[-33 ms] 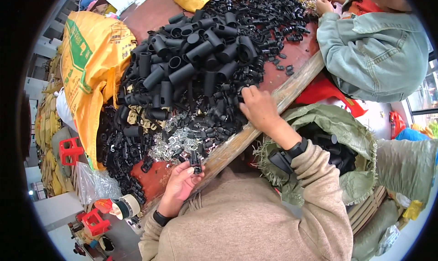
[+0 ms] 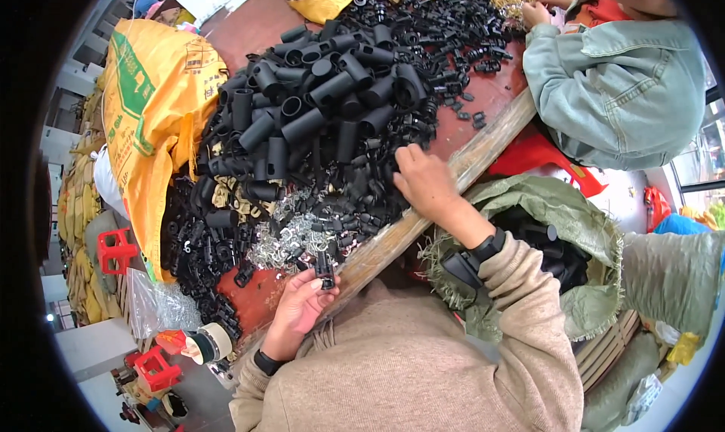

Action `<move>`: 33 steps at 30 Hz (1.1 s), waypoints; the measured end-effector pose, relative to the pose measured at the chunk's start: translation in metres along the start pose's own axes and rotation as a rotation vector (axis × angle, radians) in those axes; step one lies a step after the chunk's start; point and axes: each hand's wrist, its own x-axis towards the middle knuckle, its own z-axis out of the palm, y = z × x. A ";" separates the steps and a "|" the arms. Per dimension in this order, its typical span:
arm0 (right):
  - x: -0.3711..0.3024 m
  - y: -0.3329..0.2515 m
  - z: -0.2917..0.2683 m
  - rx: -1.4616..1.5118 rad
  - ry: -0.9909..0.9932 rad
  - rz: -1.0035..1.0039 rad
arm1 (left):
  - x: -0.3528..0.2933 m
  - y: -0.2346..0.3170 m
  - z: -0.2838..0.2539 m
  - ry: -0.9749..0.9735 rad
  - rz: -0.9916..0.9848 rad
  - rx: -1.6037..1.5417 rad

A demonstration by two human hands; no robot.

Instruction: Assembling small black plastic components by hand on a factory production table.

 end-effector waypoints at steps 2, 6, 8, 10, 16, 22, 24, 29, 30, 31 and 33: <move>0.005 -0.009 -0.003 0.143 0.038 -0.017 | -0.007 0.001 0.002 -0.013 -0.015 -0.011; 0.004 -0.022 -0.021 0.375 0.060 -0.003 | -0.020 0.005 -0.002 -0.019 0.001 -0.035; 0.000 -0.030 -0.028 0.451 0.055 0.013 | -0.025 0.006 -0.008 -0.014 0.007 -0.031; -0.007 -0.039 -0.035 0.294 0.127 -0.143 | -0.028 0.006 -0.014 0.019 0.002 -0.019; 0.002 -0.054 -0.012 0.055 -0.057 -0.347 | -0.027 0.006 -0.028 -0.024 0.019 -0.065; 0.032 -0.068 0.014 -0.044 -0.026 -0.463 | -0.031 0.004 -0.044 -0.035 0.019 -0.080; 0.033 -0.080 0.022 -0.041 -0.023 -0.495 | -0.034 0.005 -0.049 -0.034 0.022 -0.082; 0.025 -0.104 0.014 0.041 0.026 -0.430 | -0.049 0.009 -0.077 -0.048 0.046 -0.108; 0.018 -0.105 0.011 0.047 0.011 -0.456 | -0.051 0.009 -0.082 -0.066 0.046 -0.115; 0.010 -0.107 0.010 0.055 0.036 -0.456 | -0.054 0.008 -0.086 -0.041 0.066 -0.140; -0.005 -0.122 0.008 0.082 0.046 -0.488 | -0.059 0.010 -0.096 -0.059 0.053 -0.102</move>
